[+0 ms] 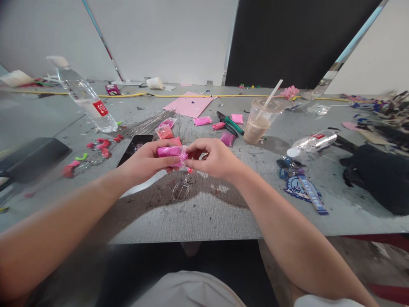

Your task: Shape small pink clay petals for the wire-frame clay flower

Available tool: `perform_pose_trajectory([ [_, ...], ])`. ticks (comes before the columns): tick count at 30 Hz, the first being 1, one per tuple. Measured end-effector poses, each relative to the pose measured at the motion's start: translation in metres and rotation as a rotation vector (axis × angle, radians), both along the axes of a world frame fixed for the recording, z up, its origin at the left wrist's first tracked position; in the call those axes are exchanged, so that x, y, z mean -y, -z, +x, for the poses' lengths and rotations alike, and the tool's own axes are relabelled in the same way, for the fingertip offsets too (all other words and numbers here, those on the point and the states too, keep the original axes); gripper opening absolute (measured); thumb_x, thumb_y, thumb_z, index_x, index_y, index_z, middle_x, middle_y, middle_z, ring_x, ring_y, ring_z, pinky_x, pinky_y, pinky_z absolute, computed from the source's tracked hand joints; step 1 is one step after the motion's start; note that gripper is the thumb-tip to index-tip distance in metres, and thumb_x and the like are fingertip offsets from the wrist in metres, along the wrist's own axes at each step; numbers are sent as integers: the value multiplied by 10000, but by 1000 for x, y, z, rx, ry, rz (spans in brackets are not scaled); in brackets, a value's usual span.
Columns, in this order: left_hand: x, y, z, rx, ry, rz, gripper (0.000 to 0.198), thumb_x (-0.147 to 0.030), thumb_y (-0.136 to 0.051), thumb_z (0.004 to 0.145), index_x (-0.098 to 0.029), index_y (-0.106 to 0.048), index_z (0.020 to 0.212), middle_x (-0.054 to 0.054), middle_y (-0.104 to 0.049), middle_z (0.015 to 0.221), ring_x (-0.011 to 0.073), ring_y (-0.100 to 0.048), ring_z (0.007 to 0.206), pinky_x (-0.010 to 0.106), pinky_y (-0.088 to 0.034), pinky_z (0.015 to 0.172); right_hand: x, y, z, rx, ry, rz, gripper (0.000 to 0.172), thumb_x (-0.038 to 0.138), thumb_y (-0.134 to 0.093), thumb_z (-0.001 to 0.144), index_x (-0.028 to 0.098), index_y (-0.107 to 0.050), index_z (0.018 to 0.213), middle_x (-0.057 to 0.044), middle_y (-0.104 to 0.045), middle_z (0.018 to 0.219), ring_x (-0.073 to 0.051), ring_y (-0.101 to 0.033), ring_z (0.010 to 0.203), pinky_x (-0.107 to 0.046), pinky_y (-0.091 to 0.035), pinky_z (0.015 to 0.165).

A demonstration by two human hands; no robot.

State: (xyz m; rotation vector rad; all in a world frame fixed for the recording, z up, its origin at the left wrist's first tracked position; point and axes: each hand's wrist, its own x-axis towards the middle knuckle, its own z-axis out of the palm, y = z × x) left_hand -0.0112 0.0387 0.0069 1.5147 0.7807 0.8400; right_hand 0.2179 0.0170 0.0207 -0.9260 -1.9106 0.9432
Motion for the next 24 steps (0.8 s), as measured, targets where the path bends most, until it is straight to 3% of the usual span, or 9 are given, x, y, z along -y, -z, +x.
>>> perform_pose_trajectory([
  [5, 0, -4, -2, -77, 43, 54, 260, -339, -861, 823, -172, -734, 978, 11, -690, 862, 111, -640, 706, 250, -511, 636, 0, 4, -5, -15, 46, -34, 101, 278, -775, 806, 192, -741, 846, 0, -688, 764, -121, -589, 666, -280, -460, 605],
  [9, -2, -3, -3, -61, 6, 24, 278, -351, -871, 802, -185, -745, 985, 0, -667, 799, 121, -627, 684, 270, -523, 643, -2, -2, -4, -284, 210, -204, 83, 228, -681, 813, 220, -629, 750, 52, -537, 569, -96, -462, 481, -264, -344, 450],
  [13, -6, 1, -3, -16, -53, -9, 280, -336, -850, 817, -196, -760, 1042, 39, -720, 901, 159, -674, 798, 287, -528, 706, -9, -11, 2, -648, 363, -362, 148, 194, -622, 790, 223, -520, 687, 56, -479, 576, -87, -449, 467, -242, -288, 402],
  [17, -15, 7, -3, 51, -121, -30, 252, -387, -709, 926, -206, -770, 1090, 69, -738, 1044, 185, -680, 911, 310, -523, 784, -12, -13, 4, -647, 454, -438, 161, 220, -654, 834, 205, -558, 706, 31, -545, 626, -84, -494, 498, -234, -356, 414],
  [19, -20, 11, -3, -31, -170, 94, 272, -390, -690, 941, -226, -770, 1143, 60, -735, 1096, 179, -653, 937, 309, -508, 826, -12, -11, 3, -584, 491, -421, 112, 219, -709, 848, 196, -624, 779, -13, -658, 740, -105, -611, 592, -236, -459, 479],
  [21, -23, 13, -1, -210, -241, 323, 325, -377, -684, 948, -241, -748, 1237, 62, -725, 1141, 186, -631, 965, 316, -497, 857, -11, -10, 2, -541, 482, -435, 93, 181, -765, 824, 187, -676, 853, -61, -733, 888, -141, -706, 727, -255, -549, 574],
  [24, -27, 15, 5, -407, -329, 583, 383, -329, -679, 943, -241, -721, 1313, 89, -675, 1158, 212, -603, 982, 345, -496, 878, -9, -10, 2, -535, 413, -465, 145, 178, -810, 797, 180, -705, 897, -102, -757, 999, -191, -751, 842, -295, -604, 645],
])
